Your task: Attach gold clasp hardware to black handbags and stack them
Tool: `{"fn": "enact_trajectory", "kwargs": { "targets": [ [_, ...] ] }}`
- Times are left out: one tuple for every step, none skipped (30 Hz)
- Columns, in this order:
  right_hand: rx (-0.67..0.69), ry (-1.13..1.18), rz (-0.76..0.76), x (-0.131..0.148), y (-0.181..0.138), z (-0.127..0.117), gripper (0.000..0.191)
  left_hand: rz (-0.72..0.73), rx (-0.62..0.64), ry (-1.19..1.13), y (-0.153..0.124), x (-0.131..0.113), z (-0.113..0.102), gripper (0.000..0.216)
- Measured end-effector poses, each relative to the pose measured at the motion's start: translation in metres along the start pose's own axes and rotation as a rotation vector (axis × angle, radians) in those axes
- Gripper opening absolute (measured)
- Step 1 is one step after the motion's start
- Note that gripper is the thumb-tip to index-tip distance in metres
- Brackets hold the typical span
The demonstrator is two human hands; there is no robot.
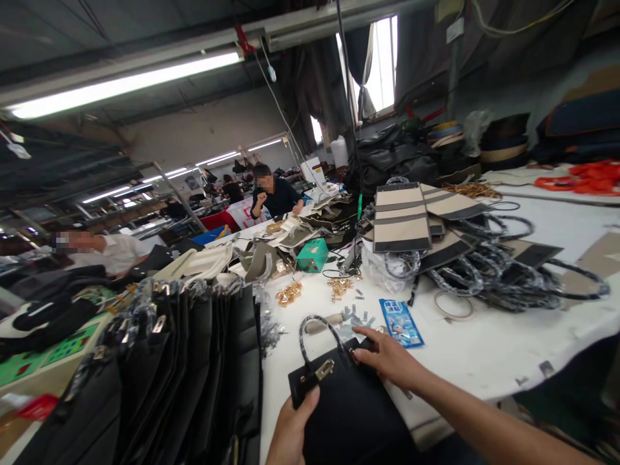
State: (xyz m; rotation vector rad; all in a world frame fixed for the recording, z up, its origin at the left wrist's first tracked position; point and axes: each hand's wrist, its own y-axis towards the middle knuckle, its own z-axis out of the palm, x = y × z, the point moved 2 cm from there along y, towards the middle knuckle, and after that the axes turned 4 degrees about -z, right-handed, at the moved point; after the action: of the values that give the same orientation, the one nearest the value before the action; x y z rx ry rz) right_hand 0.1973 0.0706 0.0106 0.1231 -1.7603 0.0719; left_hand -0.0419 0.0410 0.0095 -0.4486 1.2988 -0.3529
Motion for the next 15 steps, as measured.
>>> {"fn": "enact_trajectory", "kwargs": {
  "targets": [
    [0.085, -0.041, 0.036, 0.001, 0.007, -0.009, 0.051, 0.012, 0.002, 0.036, 0.005, -0.003, -0.001, 0.056],
    [0.147, -0.087, 0.065, 0.002, 0.014, -0.019, 0.047, 0.031, -0.006, 0.084, 0.01, -0.004, -0.002, 0.057],
    [0.175, -0.155, 0.079, 0.004, 0.023, -0.028, 0.044, 0.05, -0.024, 0.137, 0.015, -0.005, -0.004, 0.059],
    [0.166, -0.241, 0.074, 0.006, 0.034, -0.037, 0.041, 0.065, -0.049, 0.188, 0.019, -0.005, -0.006, 0.061],
    [0.127, -0.335, 0.056, 0.009, 0.045, -0.045, 0.04, 0.074, -0.075, 0.223, 0.023, -0.004, -0.009, 0.063],
    [0.075, -0.428, 0.034, 0.011, 0.058, -0.051, 0.04, 0.078, -0.094, 0.236, 0.026, -0.002, -0.011, 0.064],
    [0.02, -0.51, 0.018, 0.011, 0.072, -0.056, 0.039, 0.076, -0.102, 0.225, 0.029, 0.0, -0.014, 0.065],
    [-0.031, -0.575, 0.011, 0.011, 0.087, -0.059, 0.039, 0.071, -0.102, 0.201, 0.031, 0.003, -0.016, 0.065],
    [-0.079, -0.625, 0.014, 0.008, 0.102, -0.061, 0.04, 0.064, -0.098, 0.174, 0.034, 0.005, -0.018, 0.065],
    [-0.118, -0.666, 0.027, 0.005, 0.116, -0.062, 0.04, 0.055, -0.094, 0.154, 0.036, 0.007, -0.021, 0.064],
    [-0.149, -0.71, 0.046, 0.0, 0.129, -0.063, 0.041, 0.042, -0.095, 0.144, 0.039, 0.008, -0.023, 0.064],
    [-0.172, -0.751, 0.065, -0.004, 0.141, -0.064, 0.042, 0.031, -0.099, 0.141, 0.041, 0.008, -0.026, 0.065],
    [-0.188, -0.787, 0.083, -0.008, 0.151, -0.064, 0.041, 0.031, -0.107, 0.147, 0.044, 0.007, -0.028, 0.067],
    [-0.195, -0.818, 0.097, -0.01, 0.159, -0.062, 0.038, 0.046, -0.114, 0.165, 0.046, 0.005, -0.029, 0.069],
    [-0.196, -0.845, 0.105, -0.011, 0.165, -0.059, 0.035, 0.075, -0.117, 0.19, 0.046, 0.003, -0.029, 0.071]
  ]
}}
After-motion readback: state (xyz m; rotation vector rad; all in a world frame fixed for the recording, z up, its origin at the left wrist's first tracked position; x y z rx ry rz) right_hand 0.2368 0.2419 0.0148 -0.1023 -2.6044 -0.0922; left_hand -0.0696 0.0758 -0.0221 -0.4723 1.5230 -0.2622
